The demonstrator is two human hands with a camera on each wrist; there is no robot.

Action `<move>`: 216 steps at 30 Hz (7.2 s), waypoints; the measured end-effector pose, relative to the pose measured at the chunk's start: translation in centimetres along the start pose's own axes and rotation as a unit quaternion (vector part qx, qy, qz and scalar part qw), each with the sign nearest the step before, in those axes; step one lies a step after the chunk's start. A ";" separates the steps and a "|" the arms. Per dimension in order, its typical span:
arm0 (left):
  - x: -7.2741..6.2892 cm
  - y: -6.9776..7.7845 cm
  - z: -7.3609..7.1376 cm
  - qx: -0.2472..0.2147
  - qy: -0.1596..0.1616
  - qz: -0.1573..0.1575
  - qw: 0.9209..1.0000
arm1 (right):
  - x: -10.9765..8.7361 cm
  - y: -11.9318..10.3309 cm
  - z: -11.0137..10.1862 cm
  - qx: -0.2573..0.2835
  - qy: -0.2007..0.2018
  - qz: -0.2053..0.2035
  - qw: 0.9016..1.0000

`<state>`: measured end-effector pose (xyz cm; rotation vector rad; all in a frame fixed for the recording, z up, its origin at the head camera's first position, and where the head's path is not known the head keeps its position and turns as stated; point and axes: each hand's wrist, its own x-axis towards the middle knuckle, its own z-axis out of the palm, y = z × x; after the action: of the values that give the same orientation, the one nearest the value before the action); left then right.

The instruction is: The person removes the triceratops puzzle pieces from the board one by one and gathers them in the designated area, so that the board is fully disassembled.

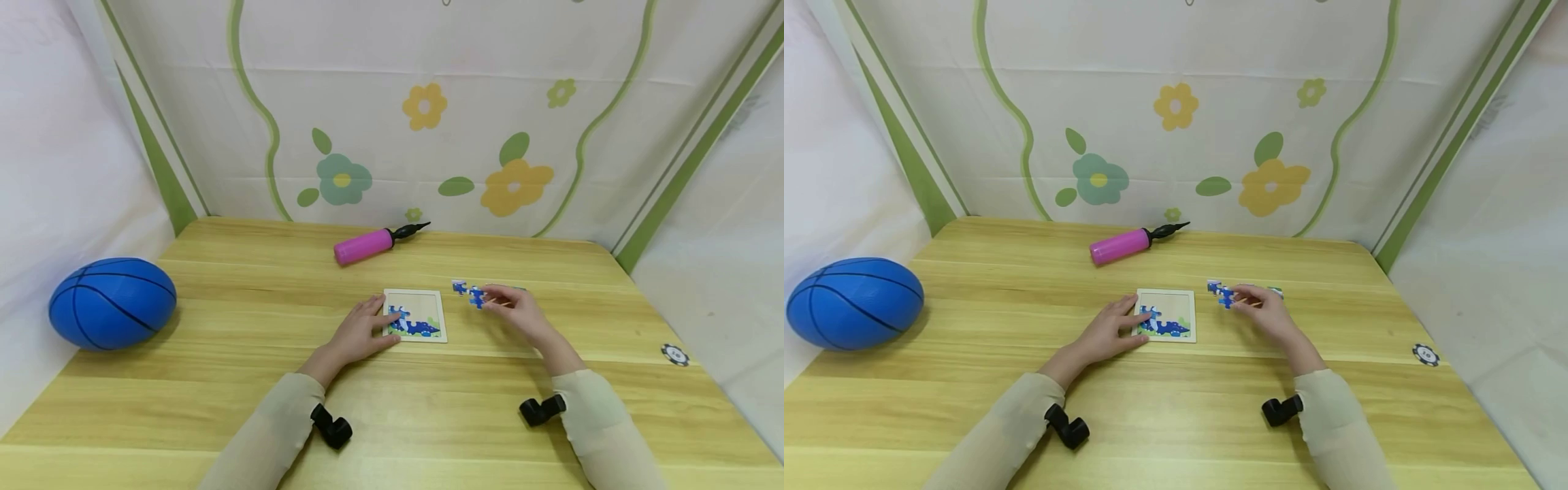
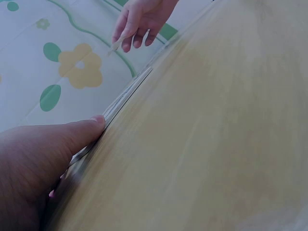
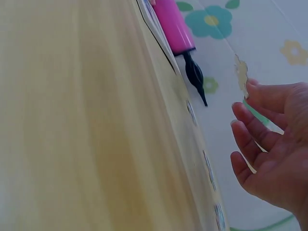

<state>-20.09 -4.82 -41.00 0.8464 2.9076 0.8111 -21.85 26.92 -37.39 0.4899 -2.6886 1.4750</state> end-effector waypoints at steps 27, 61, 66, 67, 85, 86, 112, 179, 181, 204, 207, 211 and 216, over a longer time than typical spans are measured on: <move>0.0 -0.1 -0.1 0.007 -0.002 0.002 1.000 | -1.3 5.0 -2.4 -0.032 0.024 0.046 0.998; 0.0 -0.2 0.1 0.001 -0.001 0.002 1.000 | -0.9 3.3 -3.6 -0.051 -0.032 0.105 0.993; 0.0 -0.1 0.1 0.000 -0.001 0.001 1.000 | -0.6 1.3 -3.1 -0.018 -0.024 0.093 0.995; 0.0 -0.1 0.1 0.000 -0.001 0.000 1.000 | -0.5 0.9 -2.9 -0.009 -0.024 0.089 0.996; -0.1 0.0 0.0 0.001 0.005 -0.001 1.000 | 3.2 -3.1 5.2 0.074 -0.062 0.026 0.995; -0.1 0.0 0.0 0.000 0.005 -0.003 1.000 | 3.3 -3.3 5.6 0.071 -0.068 0.025 0.995; 0.2 -0.2 0.2 0.007 0.005 0.000 1.000 | 3.3 -3.1 11.7 -0.051 -0.066 -0.030 0.996; 0.1 -0.9 -0.6 0.002 0.021 -0.047 0.999 | 3.6 -4.4 12.1 -0.031 -0.016 0.013 0.999; 0.1 -0.8 -0.6 0.003 0.021 -0.047 0.999 | 3.6 -4.3 11.4 -0.021 -0.013 0.015 1.000; -0.1 -0.6 -0.8 0.001 0.024 -0.045 0.999 | 1.4 0.5 2.3 -0.029 0.029 0.002 0.999; -0.1 -0.7 -0.8 0.001 0.026 -0.045 0.999 | 1.2 0.8 2.0 -0.036 0.020 0.004 0.999; -0.1 -0.7 -0.7 -0.001 0.026 -0.045 0.999 | 1.0 1.4 2.0 -0.041 0.013 0.026 0.999; -0.1 -0.7 -0.7 -0.002 0.024 -0.048 0.999 | 1.1 2.0 2.4 -0.046 0.022 0.028 0.998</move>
<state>-20.49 -5.73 -40.73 0.6915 2.9607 0.8396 -23.21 25.67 -40.17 0.3751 -2.7410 1.3511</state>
